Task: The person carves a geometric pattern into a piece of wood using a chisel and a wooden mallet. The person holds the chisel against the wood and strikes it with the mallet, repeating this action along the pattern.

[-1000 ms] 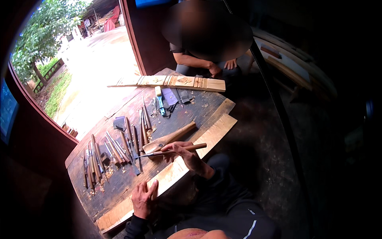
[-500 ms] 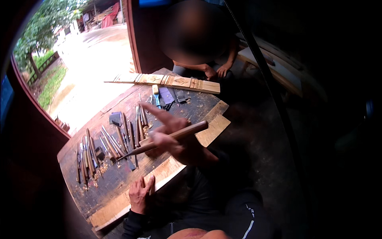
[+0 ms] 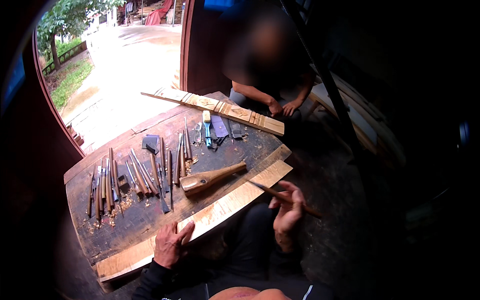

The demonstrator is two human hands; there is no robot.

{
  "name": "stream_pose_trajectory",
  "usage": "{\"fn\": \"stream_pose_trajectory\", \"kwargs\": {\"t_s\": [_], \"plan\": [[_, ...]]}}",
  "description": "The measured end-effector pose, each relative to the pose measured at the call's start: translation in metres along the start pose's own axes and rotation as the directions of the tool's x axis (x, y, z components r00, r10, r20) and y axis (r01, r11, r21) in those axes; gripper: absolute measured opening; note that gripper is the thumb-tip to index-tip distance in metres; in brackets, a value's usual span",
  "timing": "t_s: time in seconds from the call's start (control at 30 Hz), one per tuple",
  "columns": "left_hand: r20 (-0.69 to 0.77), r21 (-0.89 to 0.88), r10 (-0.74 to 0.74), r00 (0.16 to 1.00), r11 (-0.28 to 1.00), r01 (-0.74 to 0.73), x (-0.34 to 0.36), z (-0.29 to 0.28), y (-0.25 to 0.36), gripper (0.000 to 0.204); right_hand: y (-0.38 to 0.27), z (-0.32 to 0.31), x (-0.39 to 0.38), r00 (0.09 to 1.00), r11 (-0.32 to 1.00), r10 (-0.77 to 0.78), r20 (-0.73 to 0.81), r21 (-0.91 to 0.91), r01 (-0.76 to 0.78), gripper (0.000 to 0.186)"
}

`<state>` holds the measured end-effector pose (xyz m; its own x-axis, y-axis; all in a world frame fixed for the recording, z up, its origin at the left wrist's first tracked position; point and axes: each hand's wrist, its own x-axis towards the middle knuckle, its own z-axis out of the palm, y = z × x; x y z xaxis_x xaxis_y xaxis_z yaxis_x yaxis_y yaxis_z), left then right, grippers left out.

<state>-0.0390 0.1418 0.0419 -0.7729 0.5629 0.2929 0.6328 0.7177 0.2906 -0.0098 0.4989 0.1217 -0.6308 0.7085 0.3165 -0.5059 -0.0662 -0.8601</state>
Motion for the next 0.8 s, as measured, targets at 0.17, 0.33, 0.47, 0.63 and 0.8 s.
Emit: {"fn": "stream_pose_trajectory", "kwargs": {"t_s": [0.17, 0.33, 0.47, 0.63, 0.8], "plan": [[0.075, -0.064, -0.047, 0.996, 0.997, 0.052, 0.003, -0.027, 0.019, 0.100, -0.005, 0.022, -0.020, 0.988, 0.979, -0.002, 0.154, -0.200, 0.033, 0.057], [-0.093, 0.024, -0.010, 0.996, 1.000, 0.013, -0.005, 0.013, 0.011, 0.081, 0.008, 0.022, -0.024, 0.962, 0.967, 0.083, 0.260, -0.255, -0.015, 0.056], [0.024, -0.123, -0.024, 0.999, 0.992, 0.027, 0.006, -0.001, 0.006, 0.067, 0.008, 0.015, -0.021, 0.956, 0.970, 0.097, 0.275, -0.240, -0.030, 0.056], [0.324, -0.412, 0.021, 0.946, 0.903, 0.121, 0.014, -0.020, -0.023, 0.087, 0.013, 0.023, -0.016, 0.931, 0.979, 0.148, 0.333, -0.181, -0.091, 0.055], [0.318, -0.548, 0.108, 0.942, 0.832, 0.090, 0.023, 0.001, -0.074, 0.079, 0.033, 0.063, 0.002, 0.920, 0.991, 0.122, 0.373, -0.093, -0.094, 0.053]]}}
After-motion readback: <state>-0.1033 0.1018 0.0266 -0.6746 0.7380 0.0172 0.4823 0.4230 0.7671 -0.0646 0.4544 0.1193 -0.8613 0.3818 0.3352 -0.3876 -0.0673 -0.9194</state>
